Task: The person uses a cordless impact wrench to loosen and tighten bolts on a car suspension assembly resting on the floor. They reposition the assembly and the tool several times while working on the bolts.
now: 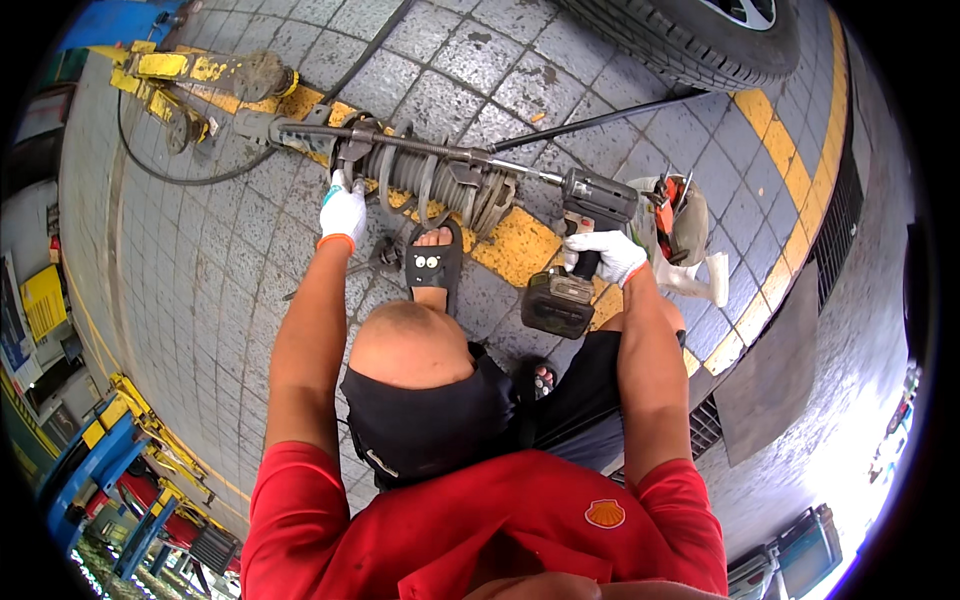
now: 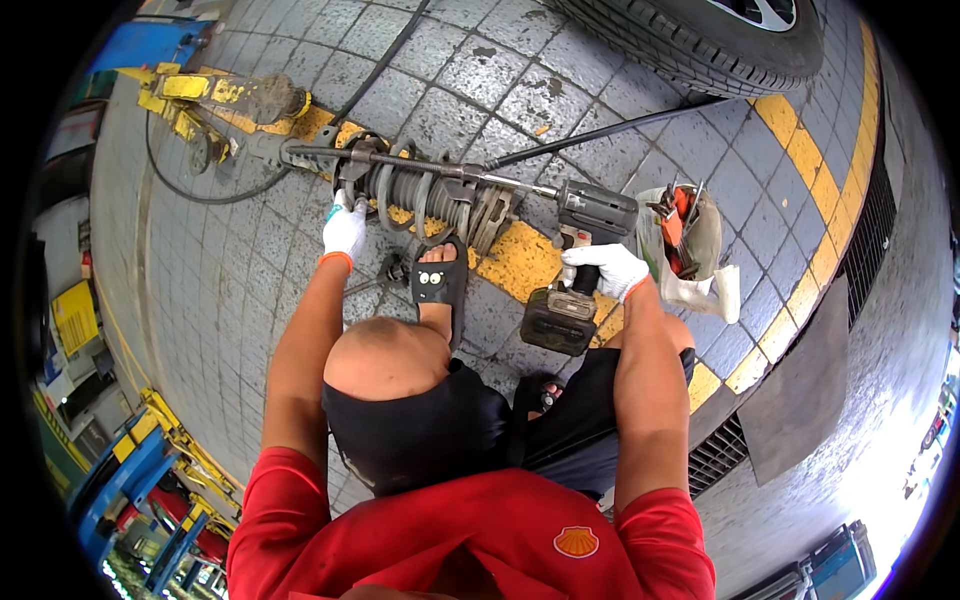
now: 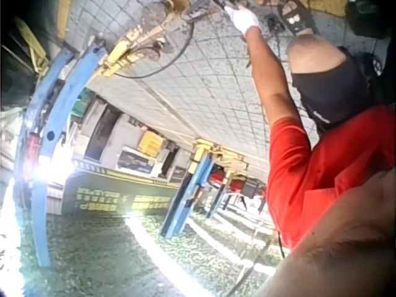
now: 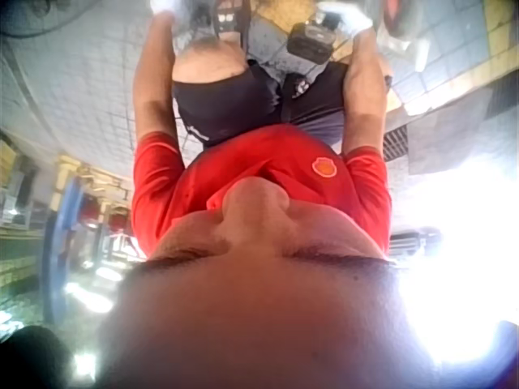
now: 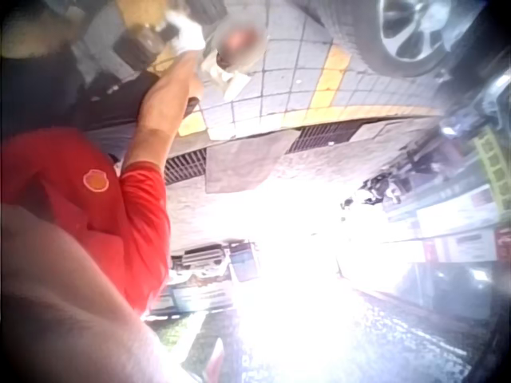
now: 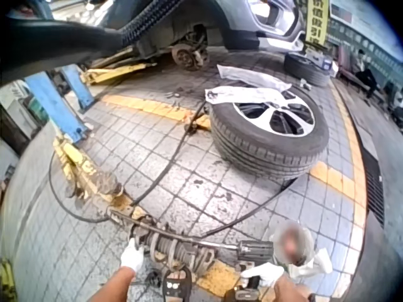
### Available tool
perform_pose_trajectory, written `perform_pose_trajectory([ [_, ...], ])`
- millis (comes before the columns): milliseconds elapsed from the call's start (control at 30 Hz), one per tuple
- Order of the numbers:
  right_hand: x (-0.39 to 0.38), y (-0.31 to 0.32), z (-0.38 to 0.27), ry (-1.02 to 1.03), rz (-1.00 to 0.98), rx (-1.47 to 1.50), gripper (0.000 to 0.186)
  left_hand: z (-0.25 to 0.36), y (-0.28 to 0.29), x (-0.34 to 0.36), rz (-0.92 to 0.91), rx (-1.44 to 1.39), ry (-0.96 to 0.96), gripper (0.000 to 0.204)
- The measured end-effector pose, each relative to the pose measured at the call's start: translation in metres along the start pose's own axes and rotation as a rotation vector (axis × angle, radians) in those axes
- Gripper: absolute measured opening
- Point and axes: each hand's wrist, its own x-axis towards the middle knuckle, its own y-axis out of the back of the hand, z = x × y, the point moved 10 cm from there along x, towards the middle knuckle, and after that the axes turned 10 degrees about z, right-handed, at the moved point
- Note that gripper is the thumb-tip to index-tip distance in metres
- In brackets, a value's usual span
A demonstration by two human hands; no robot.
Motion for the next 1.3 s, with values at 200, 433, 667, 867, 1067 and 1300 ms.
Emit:
perform_pose_trajectory([
  [200, 0.002, -0.001, 0.000, -0.001, -0.010, -0.024, 0.013, 0.010, 0.006, -0.004, -0.048, -0.012, -0.001, 0.056],
  [433, 0.008, -0.009, 0.002, -0.006, -0.020, 0.024, 0.013, 0.011, 0.006, -0.005, -0.081, -0.057, 0.059, 0.061],
  [667, 0.016, -0.015, 0.003, -0.013, -0.055, 0.001, 0.015, 0.008, 0.006, -0.012, -0.072, -0.165, 0.083, 0.061],
  [867, 0.014, -0.016, 0.000, -0.015, -0.010, 0.018, 0.015, 0.016, 0.011, -0.010, -0.089, -0.136, 0.079, 0.056],
  [1067, 0.022, -0.012, 0.006, -0.017, -0.042, 0.005, 0.015, 0.017, 0.013, -0.011, 0.013, -0.172, 0.014, 0.043],
  [1300, 0.020, -0.016, 0.007, -0.041, -0.041, 0.013, 0.014, 0.006, 0.000, -0.003, -0.032, -0.190, 0.023, 0.044],
])
